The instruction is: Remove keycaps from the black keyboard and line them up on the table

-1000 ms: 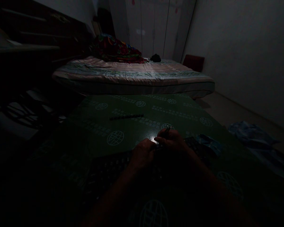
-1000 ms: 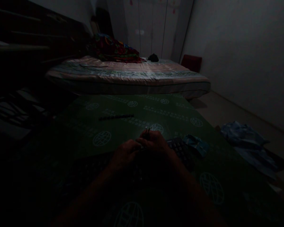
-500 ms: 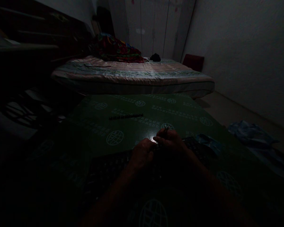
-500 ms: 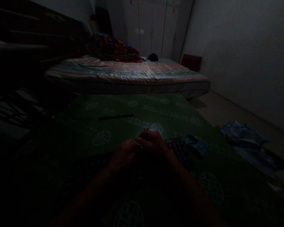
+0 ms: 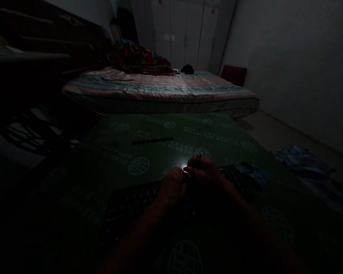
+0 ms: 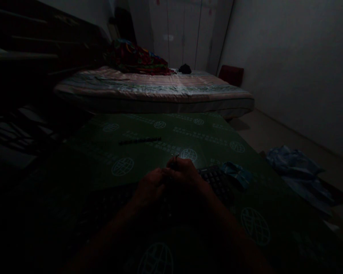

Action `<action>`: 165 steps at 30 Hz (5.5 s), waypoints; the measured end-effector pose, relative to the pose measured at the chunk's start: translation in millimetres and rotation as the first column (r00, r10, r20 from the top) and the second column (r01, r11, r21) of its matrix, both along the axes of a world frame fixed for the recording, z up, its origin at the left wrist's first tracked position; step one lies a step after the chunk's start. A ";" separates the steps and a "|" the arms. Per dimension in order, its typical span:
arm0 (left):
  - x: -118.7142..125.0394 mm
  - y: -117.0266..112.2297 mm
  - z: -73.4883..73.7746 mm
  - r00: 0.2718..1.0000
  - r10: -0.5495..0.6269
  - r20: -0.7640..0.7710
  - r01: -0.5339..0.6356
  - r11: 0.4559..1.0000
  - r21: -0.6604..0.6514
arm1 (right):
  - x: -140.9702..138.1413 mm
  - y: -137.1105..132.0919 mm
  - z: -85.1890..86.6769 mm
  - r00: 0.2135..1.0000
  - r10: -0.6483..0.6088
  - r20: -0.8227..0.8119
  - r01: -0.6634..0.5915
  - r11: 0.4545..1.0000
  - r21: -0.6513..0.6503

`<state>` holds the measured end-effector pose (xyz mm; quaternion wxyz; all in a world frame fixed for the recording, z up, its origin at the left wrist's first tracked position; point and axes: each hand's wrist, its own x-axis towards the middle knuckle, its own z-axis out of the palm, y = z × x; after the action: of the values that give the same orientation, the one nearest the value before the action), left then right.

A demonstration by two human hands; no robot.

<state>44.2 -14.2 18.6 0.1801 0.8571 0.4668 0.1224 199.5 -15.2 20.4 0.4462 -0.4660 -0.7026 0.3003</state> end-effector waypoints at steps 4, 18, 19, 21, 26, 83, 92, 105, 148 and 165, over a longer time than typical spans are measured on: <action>0.7 -1.2 -1.1 1.000 -0.011 0.018 0.010 0.999 0.033 | -0.7 0.3 -2.3 0.999 -0.022 0.031 0.021 0.999 0.041; -1.2 1.4 -7.1 0.998 0.017 0.057 -0.019 0.999 0.039 | -2.7 1.7 -3.1 0.985 -0.057 0.160 0.037 0.991 0.126; -0.9 1.4 -5.6 0.998 0.029 0.057 -0.030 0.999 0.024 | -2.7 1.8 -3.0 0.985 -0.055 0.162 0.035 0.992 0.123; 0.1 1.2 -1.5 0.997 0.039 0.064 -0.039 0.999 -0.005 | -2.9 1.7 -2.2 0.985 -0.057 0.163 0.038 0.993 0.114; 3.5 2.7 6.4 0.997 0.059 0.059 -0.056 0.997 -0.048 | -3.5 0.6 -0.5 0.988 -0.051 0.146 0.036 0.994 0.107; -1.0 -1.8 7.7 0.994 0.089 0.059 -0.088 0.996 -0.017 | -5.6 0.3 -2.2 0.995 -0.100 0.004 0.100 0.992 0.080; -0.7 -1.5 5.5 0.996 0.068 0.055 -0.066 0.997 -0.035 | -6.3 1.2 -0.9 0.994 -0.112 0.000 0.112 0.993 0.048; -1.1 -0.9 6.8 0.991 0.087 0.099 -0.082 0.995 -0.047 | -7.2 0.0 0.9 0.992 -0.112 0.058 0.107 0.991 0.081; 5.9 1.9 3.3 0.995 0.092 -0.043 -0.091 0.995 0.026 | -0.6 2.2 -11.7 0.996 -0.074 0.042 0.075 0.997 -0.024; 8.2 8.9 5.6 0.993 0.074 -0.087 -0.078 0.996 -0.036 | -2.9 1.6 -20.6 0.970 -0.038 -0.238 -0.003 0.985 -0.170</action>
<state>52.4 -5.2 24.2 0.1720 0.8394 0.5088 0.0831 196.6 -13.6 -0.1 0.4894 -0.4687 -0.6110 0.4092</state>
